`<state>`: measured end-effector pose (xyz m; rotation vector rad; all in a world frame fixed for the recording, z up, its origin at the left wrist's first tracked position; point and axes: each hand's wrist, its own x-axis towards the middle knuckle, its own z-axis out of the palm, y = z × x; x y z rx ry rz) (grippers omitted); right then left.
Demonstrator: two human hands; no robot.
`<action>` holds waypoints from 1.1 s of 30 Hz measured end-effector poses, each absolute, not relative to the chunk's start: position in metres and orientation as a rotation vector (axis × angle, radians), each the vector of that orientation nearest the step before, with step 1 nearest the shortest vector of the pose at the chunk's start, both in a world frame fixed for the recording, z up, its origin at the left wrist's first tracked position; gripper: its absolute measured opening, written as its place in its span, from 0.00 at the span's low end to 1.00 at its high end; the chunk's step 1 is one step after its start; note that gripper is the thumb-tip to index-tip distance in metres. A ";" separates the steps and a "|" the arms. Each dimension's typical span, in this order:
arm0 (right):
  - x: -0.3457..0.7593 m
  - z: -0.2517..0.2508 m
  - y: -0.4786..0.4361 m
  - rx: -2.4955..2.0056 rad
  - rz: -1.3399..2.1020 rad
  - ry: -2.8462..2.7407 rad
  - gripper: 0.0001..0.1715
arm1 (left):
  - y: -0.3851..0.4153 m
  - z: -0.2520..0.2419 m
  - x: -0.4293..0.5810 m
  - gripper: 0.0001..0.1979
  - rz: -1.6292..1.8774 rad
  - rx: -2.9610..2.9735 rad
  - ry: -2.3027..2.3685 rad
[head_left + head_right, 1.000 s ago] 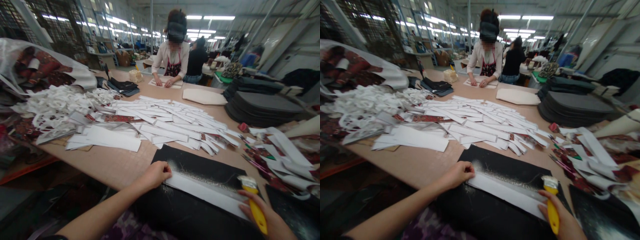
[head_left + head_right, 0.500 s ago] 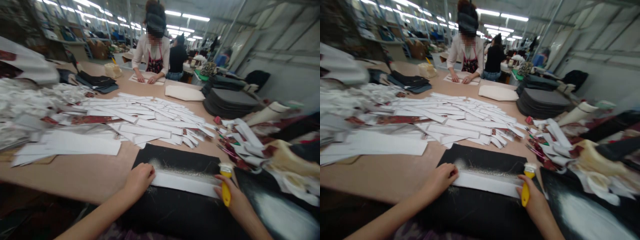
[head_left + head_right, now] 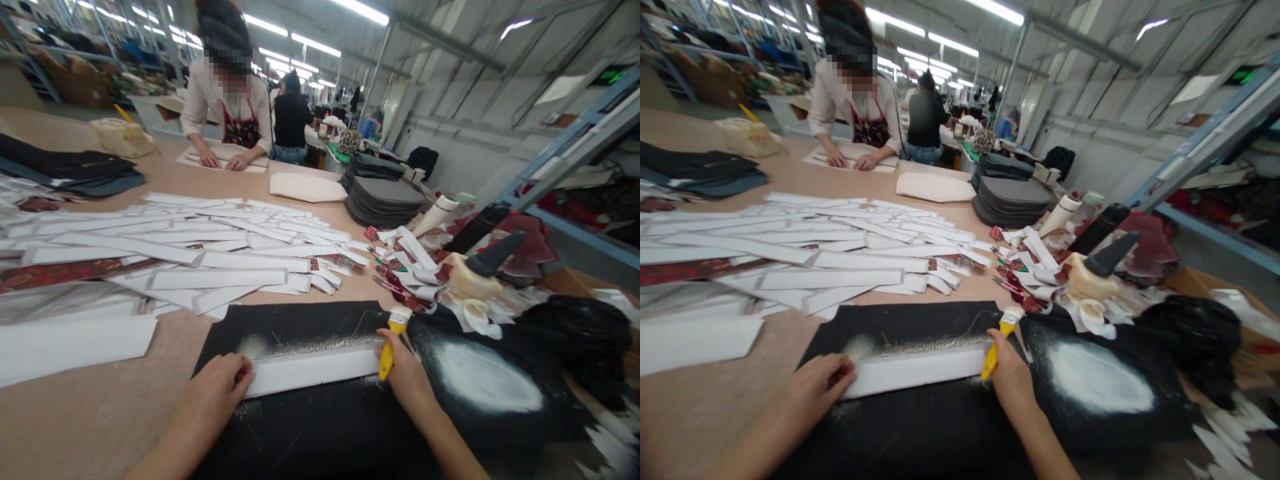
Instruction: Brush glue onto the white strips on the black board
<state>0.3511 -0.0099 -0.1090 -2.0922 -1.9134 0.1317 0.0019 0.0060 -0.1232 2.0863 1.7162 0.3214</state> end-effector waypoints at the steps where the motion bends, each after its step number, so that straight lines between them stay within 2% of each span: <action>1: 0.351 -0.111 -0.010 -2.076 0.057 -1.947 0.21 | 0.006 -0.124 0.002 0.09 0.319 2.090 1.719; 8: 0.355 -0.124 -0.011 -1.938 -0.348 -2.253 0.30 | 0.004 -0.122 0.003 0.10 0.298 2.187 1.716; 11: 0.351 -0.112 -0.010 -1.943 -0.441 -2.332 0.30 | 0.001 -0.119 0.006 0.09 0.317 2.287 1.740; 13: 0.344 -0.097 -0.009 -1.951 -0.470 -2.329 0.27 | -0.003 -0.116 0.009 0.12 0.389 2.391 1.799; 15: 0.329 -0.079 -0.011 -1.872 -0.333 -2.317 0.25 | -0.009 -0.115 0.013 0.16 0.508 2.538 1.838; 20: 0.261 -0.047 -0.019 -1.454 0.647 -2.104 0.20 | -0.028 -0.119 0.023 0.18 0.787 2.869 1.492; 23: 0.245 -0.053 -0.012 -1.502 0.828 -1.830 0.15 | -0.034 -0.124 0.024 0.21 0.920 2.990 1.344; 26: 0.282 -0.065 -0.004 -1.735 0.718 -1.667 0.19 | -0.035 -0.127 0.024 0.22 1.010 3.052 1.309; 30: 0.352 -0.065 -0.014 -2.114 0.225 -1.520 0.25 | -0.035 -0.128 0.025 0.21 1.036 3.071 1.302; 33: 0.366 -0.056 -0.033 -2.031 0.213 -1.638 0.23 | -0.036 -0.130 0.025 0.22 1.033 3.066 1.331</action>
